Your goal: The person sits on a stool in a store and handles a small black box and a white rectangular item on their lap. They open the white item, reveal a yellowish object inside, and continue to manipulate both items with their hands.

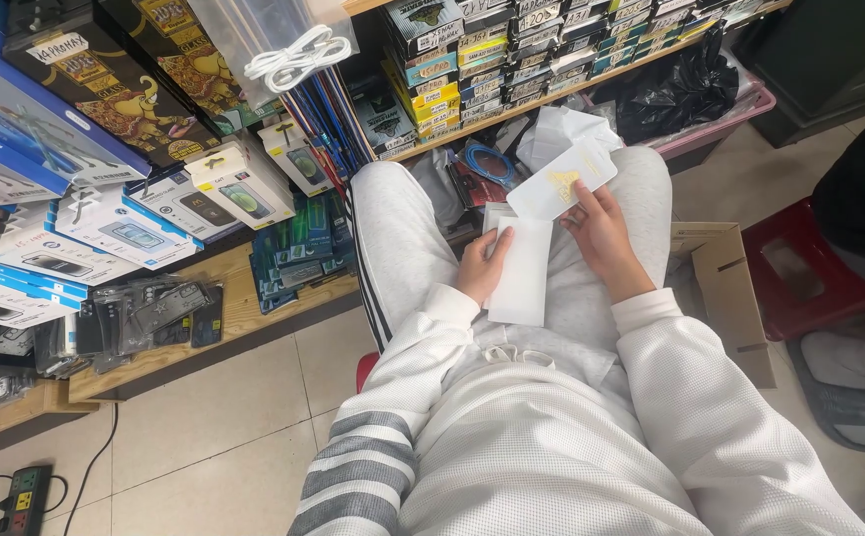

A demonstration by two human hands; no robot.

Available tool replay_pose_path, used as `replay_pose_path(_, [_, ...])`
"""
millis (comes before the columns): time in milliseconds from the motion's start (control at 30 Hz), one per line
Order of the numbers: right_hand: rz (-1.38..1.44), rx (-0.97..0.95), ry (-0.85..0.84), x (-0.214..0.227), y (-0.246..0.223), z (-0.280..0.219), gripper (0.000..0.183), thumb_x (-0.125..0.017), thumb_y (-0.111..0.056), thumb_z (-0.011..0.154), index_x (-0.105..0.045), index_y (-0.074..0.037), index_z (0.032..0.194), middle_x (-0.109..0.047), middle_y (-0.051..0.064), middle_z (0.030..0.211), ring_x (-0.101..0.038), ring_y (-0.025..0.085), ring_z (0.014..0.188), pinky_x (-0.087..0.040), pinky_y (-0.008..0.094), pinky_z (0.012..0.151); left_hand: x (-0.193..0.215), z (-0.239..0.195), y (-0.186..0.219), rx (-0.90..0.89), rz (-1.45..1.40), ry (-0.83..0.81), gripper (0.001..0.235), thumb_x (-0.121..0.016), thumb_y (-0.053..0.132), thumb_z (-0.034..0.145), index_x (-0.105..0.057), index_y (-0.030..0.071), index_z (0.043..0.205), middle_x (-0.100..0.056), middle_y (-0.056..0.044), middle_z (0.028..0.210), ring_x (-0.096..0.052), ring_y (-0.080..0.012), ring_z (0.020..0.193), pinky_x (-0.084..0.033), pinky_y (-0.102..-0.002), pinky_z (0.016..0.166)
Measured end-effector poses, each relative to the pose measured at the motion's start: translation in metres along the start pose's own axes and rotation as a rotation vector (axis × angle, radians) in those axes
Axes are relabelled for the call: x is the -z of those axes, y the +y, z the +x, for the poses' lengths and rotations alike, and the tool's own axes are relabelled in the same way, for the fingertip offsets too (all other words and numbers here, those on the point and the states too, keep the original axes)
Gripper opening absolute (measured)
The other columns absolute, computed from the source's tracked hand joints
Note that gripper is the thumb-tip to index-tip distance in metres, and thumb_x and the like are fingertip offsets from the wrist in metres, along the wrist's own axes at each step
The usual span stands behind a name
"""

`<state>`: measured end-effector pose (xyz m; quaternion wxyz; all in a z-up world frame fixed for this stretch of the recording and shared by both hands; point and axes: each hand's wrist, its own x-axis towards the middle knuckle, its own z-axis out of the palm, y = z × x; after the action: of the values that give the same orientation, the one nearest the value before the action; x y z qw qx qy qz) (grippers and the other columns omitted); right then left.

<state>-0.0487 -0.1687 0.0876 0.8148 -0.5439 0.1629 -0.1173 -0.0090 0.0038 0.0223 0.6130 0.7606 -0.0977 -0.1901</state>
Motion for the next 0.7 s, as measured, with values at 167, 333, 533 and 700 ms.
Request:
replay_pose_path(167, [-0.015, -0.009, -0.013, -0.008, -0.008, -0.008, 0.025, -0.055, -0.029, 0.107, -0.055, -0.012, 0.124, -0.055, -0.004, 0.091, -0.061, 0.007, 0.082, -0.051, 0.027, 0.081, -0.003, 0.006, -0.011, -0.006, 0.000, -0.005, 0.064, -0.054, 0.065, 0.101, -0.061, 0.014, 0.139, -0.056, -0.015, 0.145, -0.038, -0.0359, 0.147, -0.027, -0.054, 0.122])
replay_pose_path(333, [-0.042, -0.027, -0.017, -0.014, -0.017, -0.015, 0.026, -0.058, -0.029, 0.105, -0.057, -0.012, 0.125, -0.057, -0.006, 0.092, -0.061, 0.006, 0.083, -0.051, 0.025, 0.080, -0.004, 0.010, -0.018, -0.017, 0.005, -0.036, 0.063, -0.054, 0.064, 0.101, -0.061, 0.014, 0.139, -0.057, -0.015, 0.143, -0.040, -0.0359, 0.146, -0.030, -0.053, 0.121])
replay_pose_path(533, [-0.070, -0.020, -0.023, -0.009, -0.009, -0.008, 0.029, -0.058, -0.029, 0.105, -0.059, -0.011, 0.128, -0.058, -0.005, 0.092, -0.061, 0.005, 0.083, -0.050, 0.025, 0.080, -0.003, 0.015, -0.025, -0.014, 0.005, -0.037, 0.064, -0.054, 0.066, 0.101, -0.061, 0.014, 0.138, -0.058, -0.015, 0.142, -0.041, -0.0352, 0.145, -0.031, -0.052, 0.121])
replay_pose_path(700, [-0.105, 0.034, -0.004, 0.000, 0.001, 0.002, 0.029, -0.058, -0.028, 0.105, -0.059, -0.010, 0.128, -0.061, -0.005, 0.095, -0.062, 0.004, 0.086, -0.051, 0.024, 0.082, -0.001, 0.001, -0.005, -0.007, 0.011, -0.068, 0.064, -0.053, 0.067, 0.101, -0.061, 0.016, 0.139, -0.056, -0.014, 0.143, -0.039, -0.0349, 0.146, -0.030, -0.052, 0.122])
